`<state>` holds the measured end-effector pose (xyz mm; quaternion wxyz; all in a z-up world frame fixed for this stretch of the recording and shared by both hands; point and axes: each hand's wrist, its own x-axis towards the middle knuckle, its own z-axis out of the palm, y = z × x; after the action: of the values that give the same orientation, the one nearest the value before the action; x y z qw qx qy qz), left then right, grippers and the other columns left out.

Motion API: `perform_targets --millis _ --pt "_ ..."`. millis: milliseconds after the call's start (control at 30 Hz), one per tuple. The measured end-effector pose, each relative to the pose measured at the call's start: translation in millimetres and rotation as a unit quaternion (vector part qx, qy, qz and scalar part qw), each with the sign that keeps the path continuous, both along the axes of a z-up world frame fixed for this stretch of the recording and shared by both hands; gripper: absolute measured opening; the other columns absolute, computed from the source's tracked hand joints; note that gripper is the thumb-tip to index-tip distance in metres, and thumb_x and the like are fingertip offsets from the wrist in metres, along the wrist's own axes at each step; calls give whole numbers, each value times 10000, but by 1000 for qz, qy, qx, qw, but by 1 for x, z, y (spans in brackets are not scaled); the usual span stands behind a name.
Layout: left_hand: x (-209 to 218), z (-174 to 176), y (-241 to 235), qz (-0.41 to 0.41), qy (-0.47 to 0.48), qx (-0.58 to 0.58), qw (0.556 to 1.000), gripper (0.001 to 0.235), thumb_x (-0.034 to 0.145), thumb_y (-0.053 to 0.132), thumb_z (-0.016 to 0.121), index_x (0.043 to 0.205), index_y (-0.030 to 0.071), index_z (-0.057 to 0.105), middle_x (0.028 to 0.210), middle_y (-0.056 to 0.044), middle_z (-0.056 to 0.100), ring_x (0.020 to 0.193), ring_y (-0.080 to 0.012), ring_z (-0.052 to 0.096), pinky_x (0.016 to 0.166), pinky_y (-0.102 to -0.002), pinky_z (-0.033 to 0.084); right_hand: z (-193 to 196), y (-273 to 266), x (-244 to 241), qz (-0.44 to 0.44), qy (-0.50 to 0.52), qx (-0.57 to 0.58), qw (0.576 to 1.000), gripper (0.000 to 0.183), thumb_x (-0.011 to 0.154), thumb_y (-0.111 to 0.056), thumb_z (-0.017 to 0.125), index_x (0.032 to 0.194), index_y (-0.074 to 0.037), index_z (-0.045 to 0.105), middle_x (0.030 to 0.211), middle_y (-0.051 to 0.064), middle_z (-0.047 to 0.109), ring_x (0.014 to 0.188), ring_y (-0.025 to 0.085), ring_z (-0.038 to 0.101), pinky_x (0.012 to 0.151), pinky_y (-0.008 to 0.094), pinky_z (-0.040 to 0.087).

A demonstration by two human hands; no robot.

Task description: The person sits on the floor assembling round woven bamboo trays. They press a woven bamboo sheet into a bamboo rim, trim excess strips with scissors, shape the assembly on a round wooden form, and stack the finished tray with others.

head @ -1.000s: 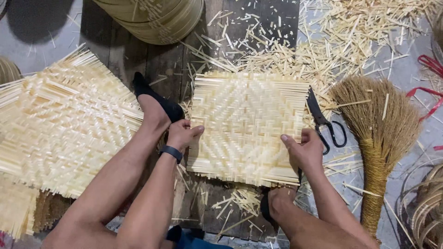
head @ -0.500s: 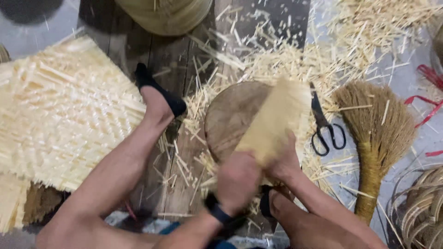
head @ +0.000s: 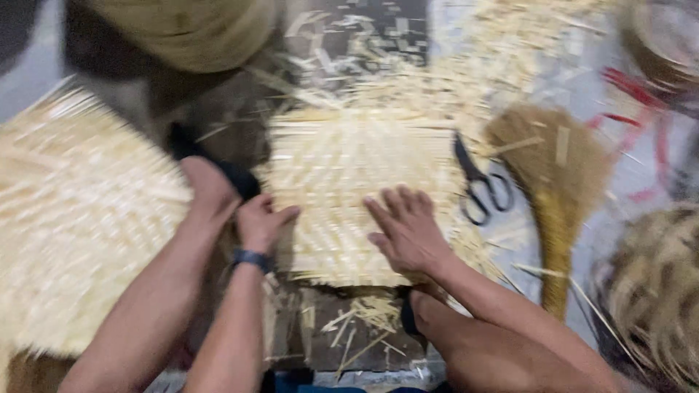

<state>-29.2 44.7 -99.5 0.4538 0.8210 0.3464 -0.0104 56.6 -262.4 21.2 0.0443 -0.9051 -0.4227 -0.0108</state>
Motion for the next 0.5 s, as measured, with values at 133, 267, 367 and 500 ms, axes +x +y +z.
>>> perform_targets --millis 133,267,367,500 --pt "-3 -33 7 29 -14 -103 994 578 663 309 957 1063 -45 736 853 -60 710 715 -125 606 633 -302 518 13 -55 31 -73 100 141 982 523 936 -325 683 1365 -69 528 1391 192 549 1296 396 486 1073 531 363" --pt "-13 -45 11 42 -34 -44 998 726 675 325 984 1206 -74 690 924 -60 669 801 -133 586 710 -283 514 75 -151 58 -234 -95 212 944 438 853 -117 785 1246 8 636 1215 201 646 1156 386 610 993 464 497" --pt "-19 -67 13 74 -33 -105 991 794 671 341 965 1264 -82 648 957 -51 661 826 -132 588 705 -275 510 152 -239 48 -260 -274 128 917 483 913 -139 796 1314 40 593 1253 245 599 1214 405 572 1057 521 477" --pt "-23 -53 19 80 26 -98 992 834 682 354 942 1324 -75 625 974 -86 681 828 -162 627 713 -301 536 215 -338 17 -282 -286 102 910 468 913 -133 795 1307 32 602 1241 237 607 1198 396 581 1043 513 486"
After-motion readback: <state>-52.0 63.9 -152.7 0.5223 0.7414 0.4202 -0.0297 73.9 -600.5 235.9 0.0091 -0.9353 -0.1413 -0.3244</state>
